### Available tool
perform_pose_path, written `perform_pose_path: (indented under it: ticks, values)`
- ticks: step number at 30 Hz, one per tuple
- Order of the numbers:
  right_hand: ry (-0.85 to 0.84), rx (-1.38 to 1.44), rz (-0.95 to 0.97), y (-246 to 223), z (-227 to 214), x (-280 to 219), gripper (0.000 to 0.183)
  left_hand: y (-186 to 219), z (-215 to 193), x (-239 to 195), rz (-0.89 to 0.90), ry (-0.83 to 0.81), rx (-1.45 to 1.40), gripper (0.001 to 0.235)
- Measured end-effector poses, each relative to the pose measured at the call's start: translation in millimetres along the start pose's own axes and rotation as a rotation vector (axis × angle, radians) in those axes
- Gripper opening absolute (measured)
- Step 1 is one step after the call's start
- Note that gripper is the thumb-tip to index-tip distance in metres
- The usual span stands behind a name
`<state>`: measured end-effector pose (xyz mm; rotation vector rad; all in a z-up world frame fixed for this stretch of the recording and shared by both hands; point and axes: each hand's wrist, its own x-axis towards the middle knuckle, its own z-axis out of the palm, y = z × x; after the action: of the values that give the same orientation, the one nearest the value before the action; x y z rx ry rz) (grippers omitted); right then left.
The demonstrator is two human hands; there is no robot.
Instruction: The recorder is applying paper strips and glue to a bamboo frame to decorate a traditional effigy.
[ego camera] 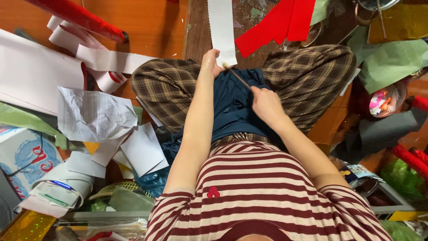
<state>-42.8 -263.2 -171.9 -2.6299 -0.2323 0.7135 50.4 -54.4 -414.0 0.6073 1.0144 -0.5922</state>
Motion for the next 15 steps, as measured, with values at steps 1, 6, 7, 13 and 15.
perform_pose_path:
  ticks: [1, 6, 7, 13, 15]
  values:
    - [-0.027, -0.042, 0.036, 5, -4, -2, 0.028, 1, 1, 0, -0.004, 0.032, 0.022, 0.037]
    - [0.106, -0.012, 0.039, 10, -32, 33, 0.036, 7, 10, -18, -0.023, -0.016, -0.004, 0.035]
    - [0.214, 0.050, -0.016, 3, -40, 45, 0.044, 8, 11, -19, -0.025, -0.026, -0.008, 0.034]
    - [0.296, 0.099, -0.041, -20, 1, 166, 0.057, -3, -2, 6, 0.004, -0.108, 0.001, 0.043]
    - [0.291, 0.112, -0.015, -25, 8, 180, 0.054, -3, -4, 3, 0.002, -0.112, 0.009, 0.043]
